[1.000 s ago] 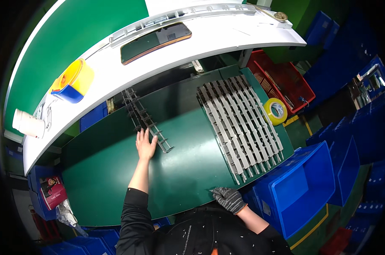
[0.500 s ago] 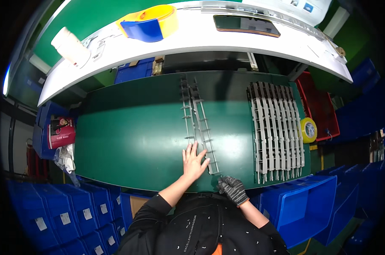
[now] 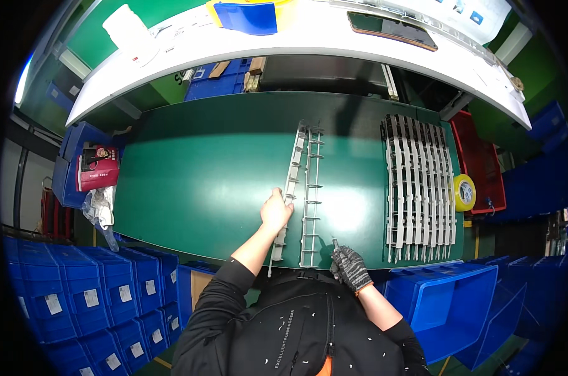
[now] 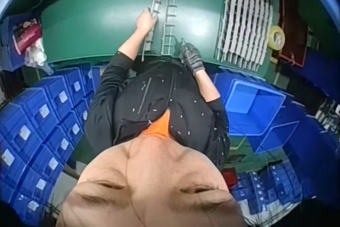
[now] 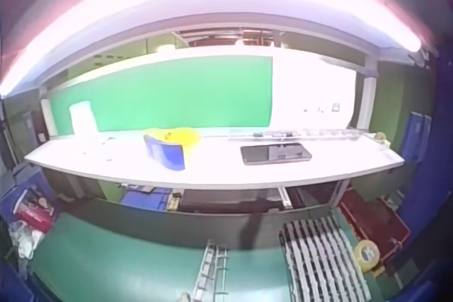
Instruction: The person trims plastic parts using a small blade to scrape excess material and places them onto the workbench.
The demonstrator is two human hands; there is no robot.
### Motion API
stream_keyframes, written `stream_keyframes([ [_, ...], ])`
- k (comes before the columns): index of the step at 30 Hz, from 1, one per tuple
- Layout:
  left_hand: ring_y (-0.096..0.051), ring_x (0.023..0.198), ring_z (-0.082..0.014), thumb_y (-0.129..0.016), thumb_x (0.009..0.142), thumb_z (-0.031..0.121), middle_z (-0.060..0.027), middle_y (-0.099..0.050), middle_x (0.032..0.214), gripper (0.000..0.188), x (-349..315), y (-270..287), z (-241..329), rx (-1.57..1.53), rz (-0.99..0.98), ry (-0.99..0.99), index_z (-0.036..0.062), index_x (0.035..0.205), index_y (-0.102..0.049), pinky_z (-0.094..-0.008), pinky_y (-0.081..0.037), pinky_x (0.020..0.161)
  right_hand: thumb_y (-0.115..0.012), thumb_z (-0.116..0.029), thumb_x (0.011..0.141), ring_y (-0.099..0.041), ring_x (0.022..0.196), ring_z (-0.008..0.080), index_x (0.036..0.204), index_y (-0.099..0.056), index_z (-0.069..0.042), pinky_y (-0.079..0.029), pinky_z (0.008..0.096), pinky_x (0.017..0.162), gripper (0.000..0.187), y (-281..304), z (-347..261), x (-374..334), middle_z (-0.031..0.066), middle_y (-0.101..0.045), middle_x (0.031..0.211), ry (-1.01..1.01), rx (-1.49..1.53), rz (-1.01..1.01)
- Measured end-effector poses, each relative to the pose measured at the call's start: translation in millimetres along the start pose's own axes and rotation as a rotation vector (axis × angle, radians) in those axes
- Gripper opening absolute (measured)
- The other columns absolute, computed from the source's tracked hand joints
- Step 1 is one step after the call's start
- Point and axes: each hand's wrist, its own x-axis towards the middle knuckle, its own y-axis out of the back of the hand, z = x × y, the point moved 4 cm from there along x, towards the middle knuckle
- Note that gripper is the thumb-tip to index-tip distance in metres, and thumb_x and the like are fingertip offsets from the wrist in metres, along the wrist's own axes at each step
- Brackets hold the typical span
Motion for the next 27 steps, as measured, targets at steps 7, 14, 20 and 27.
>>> stream_keyframes([
  [7,-0.060,0.069,-0.0181,-0.057,0.077,0.008,-0.0082,-0.058,0.076,0.021,-33.3,64.0,-17.9,-0.951,-0.381,0.159,0.0000,0.097,-0.052,-0.0313,-0.050,0.060,-0.058,-0.017,0.085,-0.047,0.045,0.0095,0.091,-0.056,-0.001,-0.039,0.0222,0.041,0.018,3.8,-65.0,14.0,0.0046,-0.054,0.061,0.172,0.003,0.019],
  [14,-0.059,0.067,-0.0131,-0.054,0.078,0.002,-0.0053,-0.055,0.080,0.030,-110.5,92.5,34.5,-0.809,-0.941,-0.298,-0.0012,0.107,-0.047,-0.0268,-0.048,0.065,-0.059,-0.018,0.083,-0.042,0.035,0.0072,0.089,-0.057,-0.004,-0.026,0.0186,0.030,0.016,-5.2,-136.8,21.4,0.0027,-0.051,0.056,0.402,0.434,0.172],
  [20,-0.052,0.108,-0.0301,-0.069,0.072,0.039,-0.0201,-0.049,0.120,0.078,-115.5,108.4,34.4,-1.280,-1.243,-0.283,-0.0072,0.126,-0.037,-0.0389,-0.042,0.089,-0.058,-0.018,0.082,-0.042,0.037,0.0066,0.081,-0.055,-0.004,-0.029,0.0197,0.033,0.014,-8.8,-145.3,7.5,0.0007,-0.050,0.054,0.409,0.405,0.113],
  [27,-0.063,0.075,-0.0190,-0.054,0.087,0.020,-0.0160,-0.060,0.102,0.041,-108.8,91.9,66.5,-1.349,-0.985,-0.048,0.0007,0.122,-0.045,-0.0259,-0.052,0.056,-0.059,-0.018,0.082,-0.044,0.043,0.0064,0.092,-0.056,-0.003,-0.035,0.0196,0.039,0.018,-28.3,-139.4,2.2,0.0009,-0.053,0.061,0.299,0.228,0.002],
])
